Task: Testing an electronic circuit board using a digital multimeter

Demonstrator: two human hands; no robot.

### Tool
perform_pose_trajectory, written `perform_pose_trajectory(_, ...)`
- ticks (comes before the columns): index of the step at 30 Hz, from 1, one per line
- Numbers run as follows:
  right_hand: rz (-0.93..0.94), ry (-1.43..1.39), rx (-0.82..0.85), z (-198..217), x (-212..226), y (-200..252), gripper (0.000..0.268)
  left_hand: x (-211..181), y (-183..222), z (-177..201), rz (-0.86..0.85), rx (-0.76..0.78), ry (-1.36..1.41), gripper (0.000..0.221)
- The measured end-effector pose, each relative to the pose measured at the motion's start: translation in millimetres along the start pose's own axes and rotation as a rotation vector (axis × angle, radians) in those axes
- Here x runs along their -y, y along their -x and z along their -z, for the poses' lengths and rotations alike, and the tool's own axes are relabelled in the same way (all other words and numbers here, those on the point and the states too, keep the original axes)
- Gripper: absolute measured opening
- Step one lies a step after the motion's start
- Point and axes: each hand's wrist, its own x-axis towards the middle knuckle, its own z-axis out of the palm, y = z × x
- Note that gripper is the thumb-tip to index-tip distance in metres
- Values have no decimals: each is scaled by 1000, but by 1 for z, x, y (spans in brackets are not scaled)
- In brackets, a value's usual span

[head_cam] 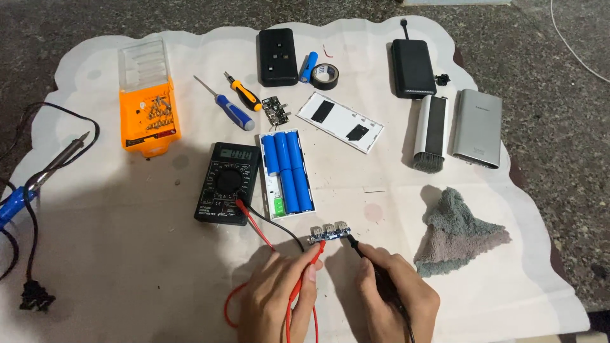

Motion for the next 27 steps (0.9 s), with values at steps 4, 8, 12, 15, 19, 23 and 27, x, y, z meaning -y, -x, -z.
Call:
perform_pose_trajectory(4, 22, -24, 23, 0, -2, 0, 18, 2, -2, 0, -77, -28, 4, 24)
perform_pose_trajectory(8, -13, -52, -7, -1, 6, 0, 17, -1, -2, 1, -21, -35, 22, 23)
perform_pose_trajectory(12, 55, -31, 5, -2, -8, 1, 19, -6, -4, 4, -21, -74, 24, 22)
perform_pose_trajectory(15, 61, -58, 7, -3, -14, 2, 18, 6, -1, 0, -98, -57, 28, 23)
perform_pose_trajectory(19, 0, -75, -20, -5, 2, 3, 16, -1, 0, 2, -10, -64, 36, 23)
perform_pose_trajectory(23, 26, -105, 10, -2, 8, 2, 17, -3, -4, 5, -16, -54, -5, 23)
perform_pose_trajectory(27, 107, -99, 76, -1, 8, 1, 19, -2, -3, 4, -21, -56, 35, 23)
